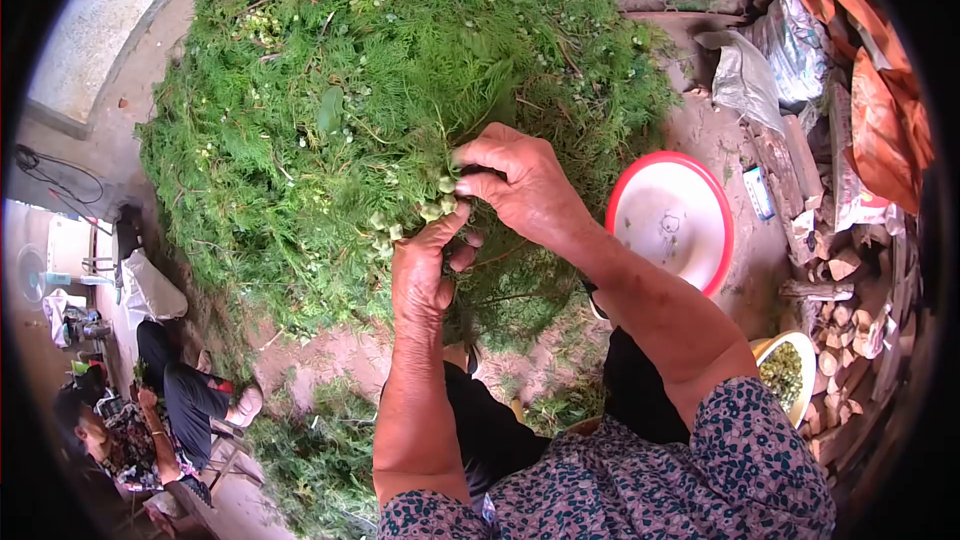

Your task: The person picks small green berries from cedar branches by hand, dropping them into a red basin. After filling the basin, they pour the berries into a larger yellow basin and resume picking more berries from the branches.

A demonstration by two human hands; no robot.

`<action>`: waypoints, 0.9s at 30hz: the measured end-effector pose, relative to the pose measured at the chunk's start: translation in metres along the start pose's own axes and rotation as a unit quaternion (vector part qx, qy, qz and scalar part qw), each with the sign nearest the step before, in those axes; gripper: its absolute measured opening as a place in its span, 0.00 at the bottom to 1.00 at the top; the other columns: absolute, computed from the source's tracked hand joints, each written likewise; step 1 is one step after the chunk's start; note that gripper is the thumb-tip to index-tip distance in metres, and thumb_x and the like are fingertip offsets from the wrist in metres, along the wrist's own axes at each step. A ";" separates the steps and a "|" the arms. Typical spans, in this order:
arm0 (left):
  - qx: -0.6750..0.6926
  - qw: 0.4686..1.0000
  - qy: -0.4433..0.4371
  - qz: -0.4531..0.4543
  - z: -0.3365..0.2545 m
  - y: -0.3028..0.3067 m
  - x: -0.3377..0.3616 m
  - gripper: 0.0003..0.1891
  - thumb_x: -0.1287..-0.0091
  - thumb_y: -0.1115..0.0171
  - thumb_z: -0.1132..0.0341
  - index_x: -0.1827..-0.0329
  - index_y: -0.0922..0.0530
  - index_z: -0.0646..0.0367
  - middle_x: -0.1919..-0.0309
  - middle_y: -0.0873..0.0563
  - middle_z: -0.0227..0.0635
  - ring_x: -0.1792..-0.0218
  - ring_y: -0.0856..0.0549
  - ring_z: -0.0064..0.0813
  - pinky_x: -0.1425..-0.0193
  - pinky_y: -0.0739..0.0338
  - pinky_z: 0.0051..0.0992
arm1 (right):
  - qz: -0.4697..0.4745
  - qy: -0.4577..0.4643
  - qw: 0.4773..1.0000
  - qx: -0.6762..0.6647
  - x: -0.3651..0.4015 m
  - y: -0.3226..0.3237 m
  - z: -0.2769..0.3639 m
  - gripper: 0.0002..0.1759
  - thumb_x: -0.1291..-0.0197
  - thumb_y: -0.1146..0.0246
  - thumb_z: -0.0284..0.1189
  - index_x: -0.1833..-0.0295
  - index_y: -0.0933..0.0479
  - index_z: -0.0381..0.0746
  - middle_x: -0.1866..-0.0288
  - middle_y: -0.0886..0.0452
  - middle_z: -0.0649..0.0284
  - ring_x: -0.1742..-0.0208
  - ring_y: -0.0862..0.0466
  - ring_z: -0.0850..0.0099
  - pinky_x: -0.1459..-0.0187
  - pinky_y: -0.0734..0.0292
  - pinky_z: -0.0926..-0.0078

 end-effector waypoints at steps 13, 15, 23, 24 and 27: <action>0.005 0.993 -0.099 -0.067 -0.010 0.010 0.001 0.07 0.45 0.38 0.74 0.64 0.22 0.67 0.73 0.19 0.37 0.80 0.21 0.27 0.84 0.31 0.22 | 0.013 0.046 0.999 0.025 0.002 -0.004 -0.001 0.09 0.51 0.37 0.21 0.63 0.27 0.32 0.72 0.26 0.59 0.73 0.24 0.71 0.71 0.29 0.75; 0.004 0.994 -0.084 -0.068 -0.010 0.007 0.001 0.08 0.46 0.38 0.73 0.63 0.23 0.65 0.74 0.20 0.35 0.82 0.23 0.25 0.85 0.33 0.20 | 0.010 0.063 0.997 0.041 0.000 -0.001 0.006 0.09 0.50 0.37 0.23 0.63 0.27 0.33 0.72 0.25 0.59 0.76 0.24 0.68 0.74 0.30 0.73; 0.135 0.988 0.025 -0.077 0.004 0.024 -0.010 0.10 0.46 0.36 0.72 0.62 0.25 0.64 0.76 0.23 0.40 0.83 0.28 0.26 0.86 0.38 0.21 | 0.073 -0.285 0.838 -0.459 0.009 -0.004 -0.028 0.08 0.42 0.44 0.25 0.57 0.28 0.35 0.68 0.26 0.65 0.76 0.29 0.80 0.80 0.40 0.86; 0.135 0.987 0.025 -0.077 0.003 0.022 -0.010 0.10 0.46 0.36 0.72 0.62 0.25 0.64 0.76 0.23 0.40 0.83 0.28 0.26 0.86 0.38 0.21 | 0.064 -0.282 0.830 -0.477 0.009 -0.003 -0.027 0.08 0.42 0.44 0.25 0.57 0.28 0.36 0.68 0.26 0.65 0.76 0.30 0.80 0.80 0.40 0.87; 0.109 0.989 0.009 -0.103 0.003 0.019 -0.009 0.10 0.46 0.37 0.72 0.62 0.25 0.64 0.75 0.22 0.39 0.83 0.27 0.26 0.86 0.37 0.20 | 0.081 -0.275 0.863 -0.416 0.013 -0.008 -0.028 0.09 0.45 0.40 0.25 0.58 0.27 0.35 0.72 0.26 0.67 0.78 0.29 0.82 0.80 0.39 0.87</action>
Point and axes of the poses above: each hand's wrist, its own x-axis away from the middle knuckle, its own y-axis out of the back of the hand, z = x × y, the point moved 7 cm from there along -x, towards the middle knuckle
